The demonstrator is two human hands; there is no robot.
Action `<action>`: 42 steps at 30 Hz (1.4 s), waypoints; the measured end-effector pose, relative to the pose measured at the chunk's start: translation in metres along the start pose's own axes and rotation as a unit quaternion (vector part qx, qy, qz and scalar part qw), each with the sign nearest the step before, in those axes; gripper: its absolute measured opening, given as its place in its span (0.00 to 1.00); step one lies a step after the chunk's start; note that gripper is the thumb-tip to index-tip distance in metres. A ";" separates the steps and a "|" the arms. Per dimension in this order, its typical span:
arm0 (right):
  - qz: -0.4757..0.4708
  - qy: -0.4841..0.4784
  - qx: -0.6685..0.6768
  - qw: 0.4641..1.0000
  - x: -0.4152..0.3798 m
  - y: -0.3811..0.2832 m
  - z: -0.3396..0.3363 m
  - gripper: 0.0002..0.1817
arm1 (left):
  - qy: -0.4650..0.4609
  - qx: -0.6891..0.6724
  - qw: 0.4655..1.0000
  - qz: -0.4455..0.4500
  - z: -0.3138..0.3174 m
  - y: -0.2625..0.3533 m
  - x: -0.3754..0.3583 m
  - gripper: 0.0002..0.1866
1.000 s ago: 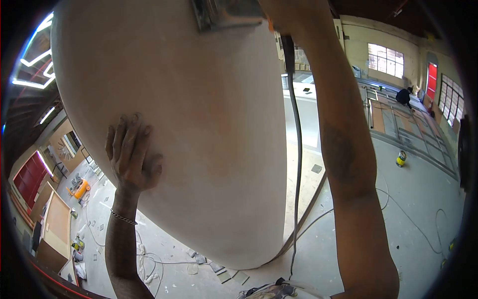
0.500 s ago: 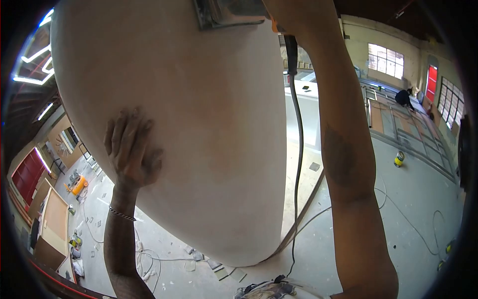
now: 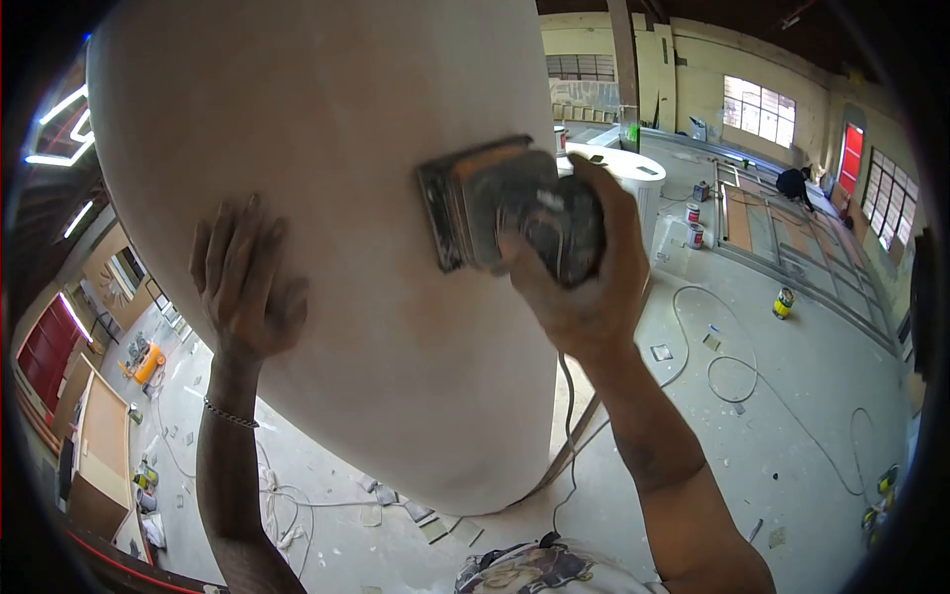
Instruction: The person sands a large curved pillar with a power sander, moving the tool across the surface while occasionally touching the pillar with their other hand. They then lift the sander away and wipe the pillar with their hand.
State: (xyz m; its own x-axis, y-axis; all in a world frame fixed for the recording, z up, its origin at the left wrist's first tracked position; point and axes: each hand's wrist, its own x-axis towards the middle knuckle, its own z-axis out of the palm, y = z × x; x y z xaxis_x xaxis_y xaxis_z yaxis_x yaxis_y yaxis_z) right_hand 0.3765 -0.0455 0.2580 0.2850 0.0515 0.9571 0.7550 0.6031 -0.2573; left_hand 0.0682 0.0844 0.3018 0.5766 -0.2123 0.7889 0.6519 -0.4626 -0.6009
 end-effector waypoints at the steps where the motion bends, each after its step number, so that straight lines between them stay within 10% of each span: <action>1: 0.006 -0.004 0.006 1.000 -0.007 -0.002 -0.001 0.38 | 0.001 -0.002 1.000 0.000 0.000 -0.001 0.000 0.28; 9: -0.045 0.024 -0.005 0.999 0.080 -0.006 0.017 0.37 | -0.003 -0.006 1.000 -0.006 -0.002 0.001 0.001 0.29; 11: 0.068 -0.071 -0.072 0.993 0.123 -0.031 0.014 0.35 | -0.002 -0.008 1.000 -0.013 -0.002 0.002 0.001 0.29; 17: 0.102 -0.195 0.261 0.940 0.158 -0.061 -0.023 0.27 | -0.003 -0.011 1.000 -0.012 0.000 -0.003 0.002 0.29; 22: -0.034 -0.007 -0.056 0.998 0.070 -0.005 0.006 0.35 | -0.022 0.042 0.999 0.015 0.001 -0.017 0.028 0.31; 42: 0.062 -0.065 -0.016 0.996 -0.166 0.034 -0.035 0.42 | -0.242 -0.062 0.932 0.264 0.056 0.079 0.168 0.34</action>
State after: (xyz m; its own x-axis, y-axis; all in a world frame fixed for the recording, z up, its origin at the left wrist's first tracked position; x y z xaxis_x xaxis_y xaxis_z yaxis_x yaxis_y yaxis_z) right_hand 0.3752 -0.0616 0.0856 0.2998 0.2278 0.9264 0.7377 0.5603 -0.3766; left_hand 0.2444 0.0605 0.3800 0.9748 -0.0391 0.2198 0.1704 -0.5060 -0.8455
